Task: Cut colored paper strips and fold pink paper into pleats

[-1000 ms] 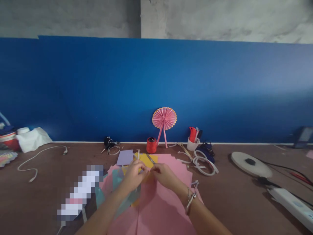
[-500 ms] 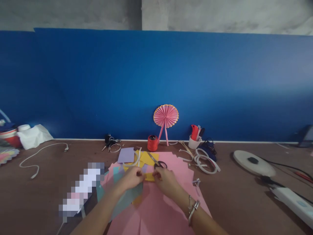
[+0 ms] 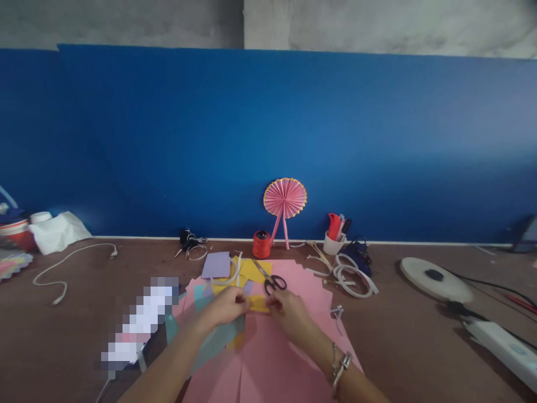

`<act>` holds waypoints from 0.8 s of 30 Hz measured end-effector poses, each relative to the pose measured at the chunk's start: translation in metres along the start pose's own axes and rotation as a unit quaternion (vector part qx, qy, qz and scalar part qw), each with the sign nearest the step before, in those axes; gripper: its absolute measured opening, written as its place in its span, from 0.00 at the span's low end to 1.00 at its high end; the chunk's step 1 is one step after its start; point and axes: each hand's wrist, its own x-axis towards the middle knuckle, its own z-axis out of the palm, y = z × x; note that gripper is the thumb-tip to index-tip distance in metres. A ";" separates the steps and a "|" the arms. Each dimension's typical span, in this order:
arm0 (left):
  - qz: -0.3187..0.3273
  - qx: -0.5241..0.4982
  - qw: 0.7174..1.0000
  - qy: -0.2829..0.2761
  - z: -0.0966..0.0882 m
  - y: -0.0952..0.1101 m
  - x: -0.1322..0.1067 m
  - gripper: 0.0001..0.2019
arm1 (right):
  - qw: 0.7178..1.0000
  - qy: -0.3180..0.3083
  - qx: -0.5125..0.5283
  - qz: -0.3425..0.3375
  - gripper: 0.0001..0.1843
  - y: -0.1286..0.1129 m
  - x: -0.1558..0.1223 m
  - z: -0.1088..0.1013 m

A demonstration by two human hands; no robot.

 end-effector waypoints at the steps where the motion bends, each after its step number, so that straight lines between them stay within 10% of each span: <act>1: 0.001 0.006 1.000 0.000 0.000 0.001 0.000 0.03 | 1.000 0.005 0.003 -0.003 0.13 0.002 0.000 0.004; 24: 0.004 0.112 0.993 0.045 0.008 0.000 -0.001 0.05 | 1.000 0.024 0.009 0.016 0.10 0.010 0.001 0.012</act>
